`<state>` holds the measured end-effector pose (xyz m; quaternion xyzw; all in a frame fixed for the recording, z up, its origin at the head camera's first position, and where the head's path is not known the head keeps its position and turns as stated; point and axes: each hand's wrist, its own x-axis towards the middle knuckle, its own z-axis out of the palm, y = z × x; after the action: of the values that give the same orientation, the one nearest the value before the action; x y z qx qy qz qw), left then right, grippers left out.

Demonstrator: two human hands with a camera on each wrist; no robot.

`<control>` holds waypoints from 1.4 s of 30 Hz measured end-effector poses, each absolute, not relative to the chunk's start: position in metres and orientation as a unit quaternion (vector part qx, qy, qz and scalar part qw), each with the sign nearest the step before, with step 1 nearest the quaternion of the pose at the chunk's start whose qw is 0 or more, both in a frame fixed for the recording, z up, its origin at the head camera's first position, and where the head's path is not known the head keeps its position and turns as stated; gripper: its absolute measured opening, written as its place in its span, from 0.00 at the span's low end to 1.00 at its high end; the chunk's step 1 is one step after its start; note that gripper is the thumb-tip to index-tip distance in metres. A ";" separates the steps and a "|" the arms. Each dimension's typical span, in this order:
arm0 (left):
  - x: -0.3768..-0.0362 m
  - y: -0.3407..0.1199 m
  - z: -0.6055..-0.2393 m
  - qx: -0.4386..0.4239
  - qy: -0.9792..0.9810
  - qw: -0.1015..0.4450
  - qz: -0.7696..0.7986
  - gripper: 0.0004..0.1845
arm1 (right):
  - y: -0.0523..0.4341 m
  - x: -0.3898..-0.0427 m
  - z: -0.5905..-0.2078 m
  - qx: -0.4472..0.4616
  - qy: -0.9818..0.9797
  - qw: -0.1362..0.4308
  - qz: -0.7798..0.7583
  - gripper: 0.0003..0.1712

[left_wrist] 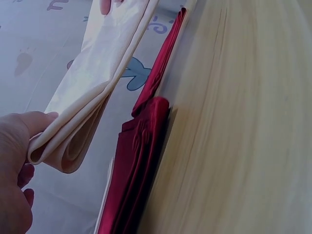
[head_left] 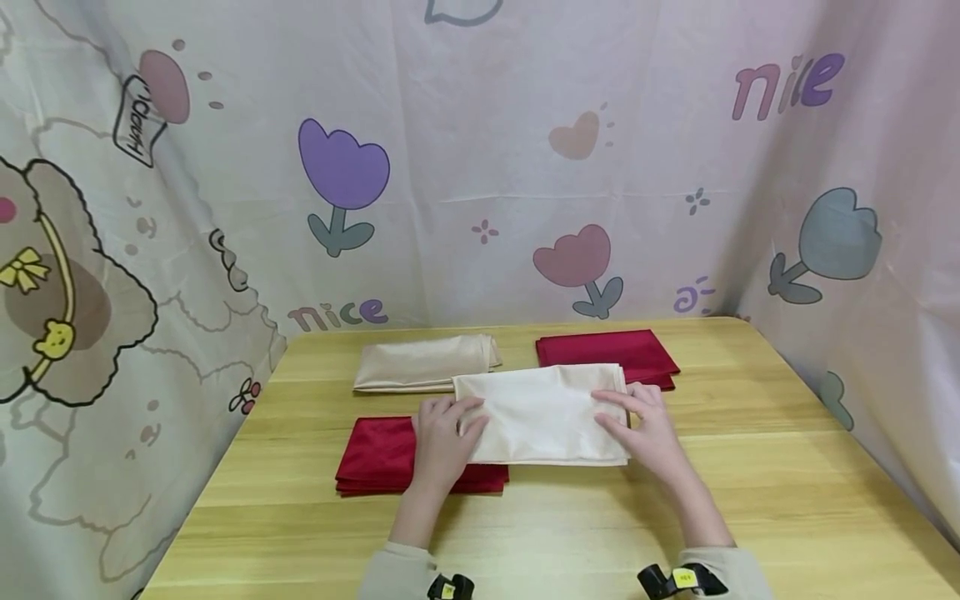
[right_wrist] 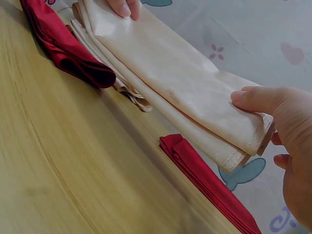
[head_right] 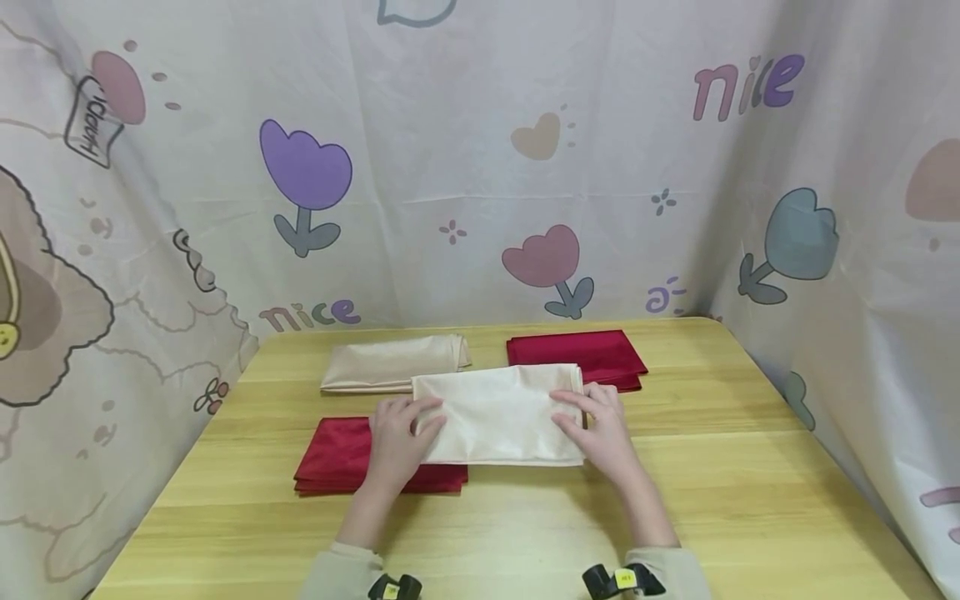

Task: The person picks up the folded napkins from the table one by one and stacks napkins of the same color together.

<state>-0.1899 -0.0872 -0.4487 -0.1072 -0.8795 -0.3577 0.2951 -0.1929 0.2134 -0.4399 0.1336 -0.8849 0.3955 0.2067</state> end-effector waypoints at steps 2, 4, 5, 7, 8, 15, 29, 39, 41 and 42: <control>-0.189 -0.090 -0.449 -0.106 -0.881 0.294 -0.354 0.11 | 0.211 -0.193 -0.441 0.136 -0.884 0.205 0.398 0.19; -0.189 -0.093 -0.449 -0.105 -0.883 0.292 -0.351 0.11 | 0.208 -0.193 -0.442 0.136 -0.883 0.200 0.401 0.19; -0.189 -0.095 -0.448 -0.105 -0.884 0.290 -0.351 0.11 | 0.207 -0.193 -0.442 0.135 -0.884 0.196 0.401 0.19; -0.189 -0.098 -0.448 -0.104 -0.887 0.286 -0.347 0.11 | 0.205 -0.193 -0.443 0.135 -0.885 0.193 0.402 0.19; -0.189 -0.099 -0.448 -0.104 -0.889 0.283 -0.345 0.11 | 0.204 -0.193 -0.443 0.136 -0.885 0.191 0.402 0.19; -0.188 -0.110 -0.445 -0.104 -0.899 0.268 -0.331 0.11 | 0.195 -0.195 -0.446 0.151 -0.884 0.194 0.397 0.20; -0.192 -0.127 -0.441 -0.139 -0.902 0.303 -0.273 0.12 | 0.182 -0.198 -0.450 0.179 -0.879 0.230 0.377 0.21; -0.192 -0.140 -0.437 -0.145 -0.908 0.317 -0.234 0.13 | 0.173 -0.204 -0.450 0.213 -0.870 0.249 0.368 0.20; -0.192 -0.142 -0.437 -0.149 -0.906 0.323 -0.229 0.13 | 0.172 -0.204 -0.450 0.214 -0.870 0.248 0.368 0.20; -0.192 -0.143 -0.437 -0.151 -0.906 0.325 -0.226 0.13 | 0.171 -0.204 -0.450 0.215 -0.870 0.249 0.367 0.21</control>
<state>-0.1924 -0.1435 -0.4371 -0.1507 -0.9059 -0.2264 0.3247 -0.2035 0.1708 -0.4501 0.2152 -0.8699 0.3675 0.2488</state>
